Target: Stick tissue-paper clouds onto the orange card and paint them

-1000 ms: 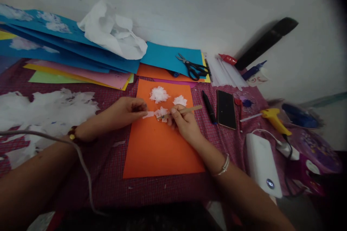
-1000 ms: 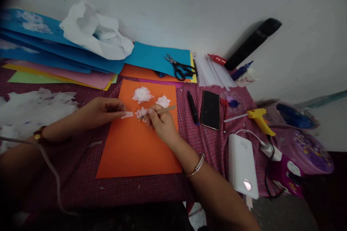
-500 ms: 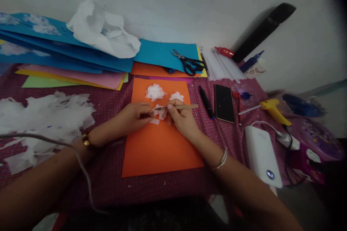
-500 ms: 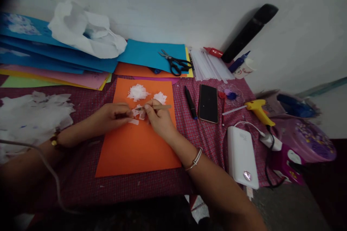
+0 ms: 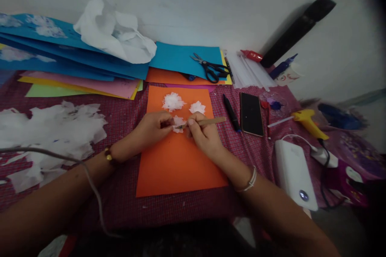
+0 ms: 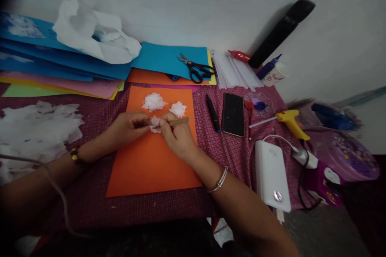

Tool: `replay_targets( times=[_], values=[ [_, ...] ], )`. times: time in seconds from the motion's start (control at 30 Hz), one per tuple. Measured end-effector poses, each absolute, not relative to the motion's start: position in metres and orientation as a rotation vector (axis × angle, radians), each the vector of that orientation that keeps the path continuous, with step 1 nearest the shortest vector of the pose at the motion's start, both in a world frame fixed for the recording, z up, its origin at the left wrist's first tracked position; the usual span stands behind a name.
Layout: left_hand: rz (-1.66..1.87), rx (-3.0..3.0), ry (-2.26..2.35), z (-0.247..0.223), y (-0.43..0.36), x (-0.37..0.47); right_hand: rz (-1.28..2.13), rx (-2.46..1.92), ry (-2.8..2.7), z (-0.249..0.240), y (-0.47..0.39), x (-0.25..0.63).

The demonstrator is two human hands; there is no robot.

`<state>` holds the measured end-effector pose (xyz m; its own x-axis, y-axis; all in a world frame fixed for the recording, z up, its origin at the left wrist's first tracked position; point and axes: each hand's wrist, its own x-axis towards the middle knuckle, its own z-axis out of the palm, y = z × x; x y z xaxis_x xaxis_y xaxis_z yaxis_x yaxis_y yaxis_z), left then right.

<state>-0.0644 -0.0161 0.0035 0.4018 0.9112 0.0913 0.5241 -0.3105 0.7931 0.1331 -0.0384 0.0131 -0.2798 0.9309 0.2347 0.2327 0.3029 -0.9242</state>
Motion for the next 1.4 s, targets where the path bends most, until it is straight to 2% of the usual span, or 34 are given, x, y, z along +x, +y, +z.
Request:
replay_targets(
  times=[0.23, 0.63, 0.9, 1.03, 1.13, 1.27, 1.4],
  values=[
    [0.740, 1.961, 1.218, 0.005, -0.015, -0.062, 0.957, -1.008, -1.694, 0.022, -0.046, 0.137],
    [0.753, 1.912, 1.214, 0.006, -0.016, -0.059, 0.769, -1.108, -2.036, 0.016, -0.042, 0.135],
    [0.931, 1.723, 1.247, 0.022, -0.013, -0.065, 0.667, -1.136, -2.163, 0.018, -0.044, 0.131],
    [1.040, 1.685, 1.447, 0.044, -0.011, -0.088, 0.781, -1.124, -2.061, 0.016, -0.044, 0.133],
    [0.964, 1.692, 1.531, 0.057, -0.008, -0.120, 0.989, -1.114, -1.694, 0.017, -0.038, 0.137],
    [0.910, 1.769, 1.747, 0.059, 0.001, -0.168, 1.244, -1.103, -1.209, 0.016, -0.027, 0.143],
    [0.859, 1.890, 1.785, 0.057, 0.009, -0.197, 1.367, -1.079, -1.011, 0.014, -0.022, 0.142]
  ],
)
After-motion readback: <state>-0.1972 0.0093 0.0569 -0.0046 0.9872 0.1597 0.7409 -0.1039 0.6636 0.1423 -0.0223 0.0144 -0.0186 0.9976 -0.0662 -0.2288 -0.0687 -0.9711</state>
